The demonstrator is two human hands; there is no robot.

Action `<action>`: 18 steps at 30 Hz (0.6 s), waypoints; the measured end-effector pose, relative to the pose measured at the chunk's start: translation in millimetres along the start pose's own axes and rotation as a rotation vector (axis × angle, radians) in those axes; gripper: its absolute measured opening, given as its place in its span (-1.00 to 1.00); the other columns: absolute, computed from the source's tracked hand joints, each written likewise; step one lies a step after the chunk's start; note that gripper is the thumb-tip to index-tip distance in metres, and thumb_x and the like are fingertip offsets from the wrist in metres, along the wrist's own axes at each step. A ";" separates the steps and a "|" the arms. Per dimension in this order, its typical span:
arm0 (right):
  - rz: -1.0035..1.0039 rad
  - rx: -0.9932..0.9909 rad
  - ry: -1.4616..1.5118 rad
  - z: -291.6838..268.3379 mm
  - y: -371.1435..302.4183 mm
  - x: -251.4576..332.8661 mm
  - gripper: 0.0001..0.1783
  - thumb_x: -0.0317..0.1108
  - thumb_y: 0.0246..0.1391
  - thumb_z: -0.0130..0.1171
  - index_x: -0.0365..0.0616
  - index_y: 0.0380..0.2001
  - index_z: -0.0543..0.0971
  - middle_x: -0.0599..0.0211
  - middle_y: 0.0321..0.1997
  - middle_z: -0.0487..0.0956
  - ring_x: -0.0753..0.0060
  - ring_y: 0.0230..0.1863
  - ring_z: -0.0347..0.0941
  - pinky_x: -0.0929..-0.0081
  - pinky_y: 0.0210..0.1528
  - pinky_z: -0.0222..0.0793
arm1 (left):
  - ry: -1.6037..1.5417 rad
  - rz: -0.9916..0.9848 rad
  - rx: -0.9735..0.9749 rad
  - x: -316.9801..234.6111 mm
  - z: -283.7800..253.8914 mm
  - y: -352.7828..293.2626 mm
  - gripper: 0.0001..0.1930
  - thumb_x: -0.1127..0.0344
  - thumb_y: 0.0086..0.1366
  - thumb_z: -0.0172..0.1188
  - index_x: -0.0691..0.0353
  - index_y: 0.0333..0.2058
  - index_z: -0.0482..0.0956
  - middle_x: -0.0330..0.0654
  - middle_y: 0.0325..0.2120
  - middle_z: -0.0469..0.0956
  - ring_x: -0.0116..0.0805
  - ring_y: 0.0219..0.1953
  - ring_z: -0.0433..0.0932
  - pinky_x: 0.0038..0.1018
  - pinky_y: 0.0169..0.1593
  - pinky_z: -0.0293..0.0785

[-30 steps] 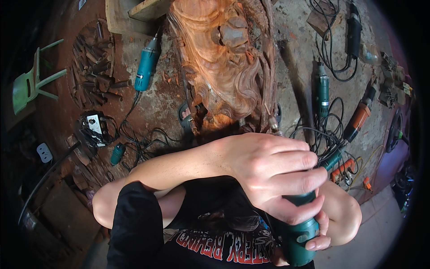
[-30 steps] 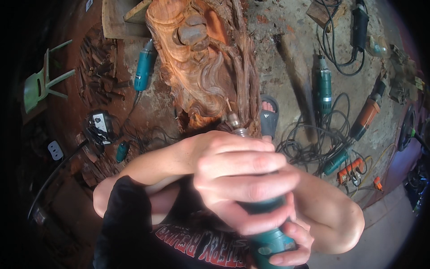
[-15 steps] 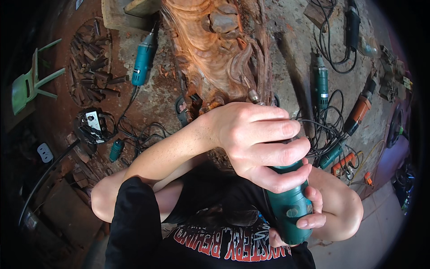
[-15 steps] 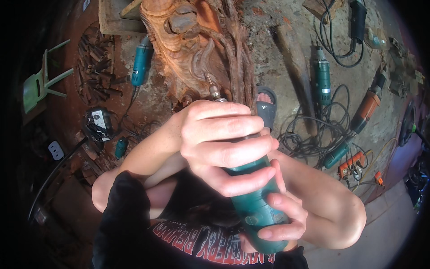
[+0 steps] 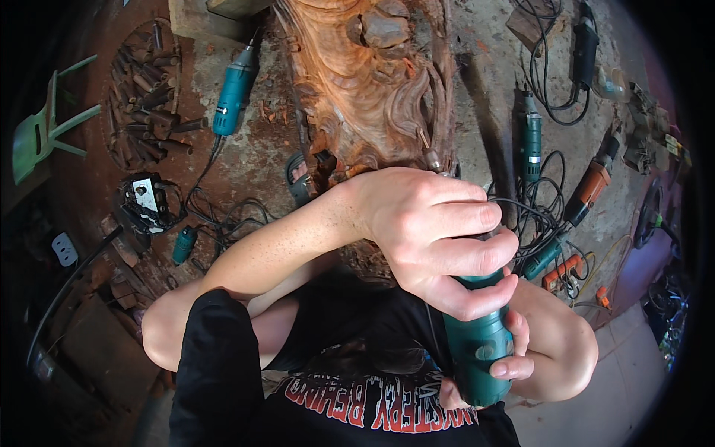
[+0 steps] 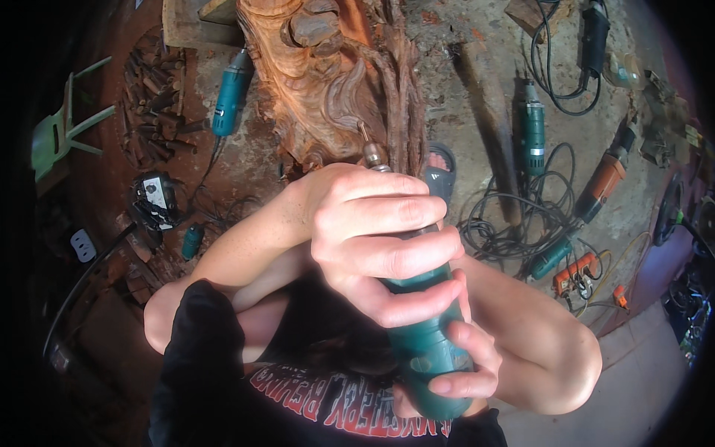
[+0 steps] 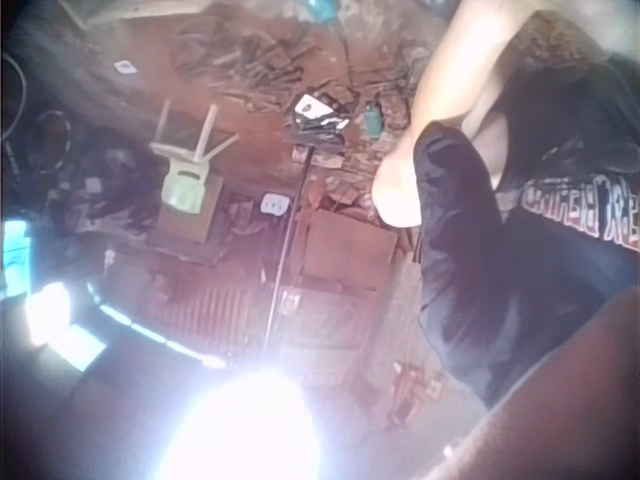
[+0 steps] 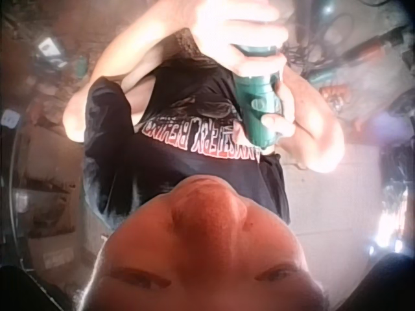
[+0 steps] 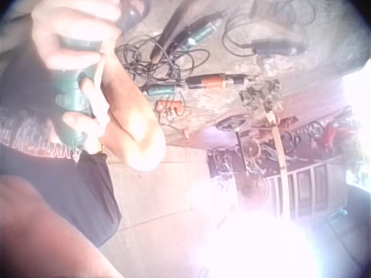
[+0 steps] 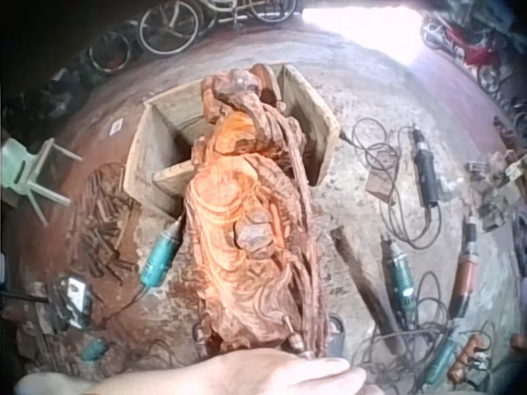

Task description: The person uses a green rotary carving tool to shape and smooth a large piece of wood. They hold the tool with both hands and move it along the surface, removing material and refining the contours of the wood sculpture.

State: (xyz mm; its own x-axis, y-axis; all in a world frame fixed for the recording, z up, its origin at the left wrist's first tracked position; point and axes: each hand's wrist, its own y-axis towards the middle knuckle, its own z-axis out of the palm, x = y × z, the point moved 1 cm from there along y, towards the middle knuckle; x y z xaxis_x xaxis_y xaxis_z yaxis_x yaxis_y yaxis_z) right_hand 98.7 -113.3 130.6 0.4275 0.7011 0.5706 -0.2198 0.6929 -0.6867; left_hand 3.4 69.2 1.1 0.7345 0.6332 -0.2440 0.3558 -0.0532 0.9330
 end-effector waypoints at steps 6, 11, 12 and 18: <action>0.009 0.022 -0.099 -4.6 0.7 5.6 -0.25 -0.40 0.08 0.37 -0.37 0.28 0.27 0.26 -0.05 0.67 0.51 0.09 0.54 0.54 0.12 0.48 | -0.011 -0.035 -0.010 0.4 0.6 1.0 -0.70 0.28 0.18 0.52 0.07 -0.14 0.64 -0.19 -0.33 0.65 -0.35 -0.46 0.62 -0.50 -0.45 0.65; 0.068 0.064 -0.068 -9.2 3.3 4.1 -0.12 -0.51 0.05 0.38 -0.35 0.40 0.21 0.24 0.05 0.66 0.52 0.21 0.52 0.55 0.23 0.50 | -0.011 -0.053 -0.018 0.5 1.0 0.8 -0.70 0.29 0.16 0.52 0.07 -0.15 0.64 -0.18 -0.32 0.65 -0.35 -0.45 0.62 -0.49 -0.45 0.65; 0.071 0.063 -0.058 -7.8 2.8 3.3 -0.13 -0.50 0.04 0.38 -0.36 0.40 0.21 0.23 0.05 0.66 0.51 0.21 0.52 0.55 0.23 0.50 | -0.009 -0.060 -0.016 0.2 0.3 0.8 -0.70 0.30 0.16 0.52 0.07 -0.15 0.64 -0.18 -0.32 0.65 -0.34 -0.45 0.62 -0.49 -0.45 0.64; 0.065 0.047 -0.035 -8.1 3.0 1.4 -0.13 -0.44 0.00 0.38 -0.39 0.36 0.22 0.17 0.06 0.63 0.46 0.21 0.50 0.53 0.24 0.46 | 0.004 -0.094 -0.016 0.8 -3.9 2.2 -0.70 0.36 0.13 0.50 0.08 -0.15 0.64 -0.17 -0.31 0.66 -0.34 -0.45 0.62 -0.49 -0.45 0.64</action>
State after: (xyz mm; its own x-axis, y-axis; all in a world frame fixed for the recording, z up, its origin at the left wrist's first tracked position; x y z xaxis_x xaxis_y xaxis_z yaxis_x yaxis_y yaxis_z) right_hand 105.8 -111.6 125.7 0.3802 0.7496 0.5419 -0.2870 0.6526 -0.7013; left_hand 2.5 72.6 4.0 0.6958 0.6379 -0.3301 0.4143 0.0189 0.9099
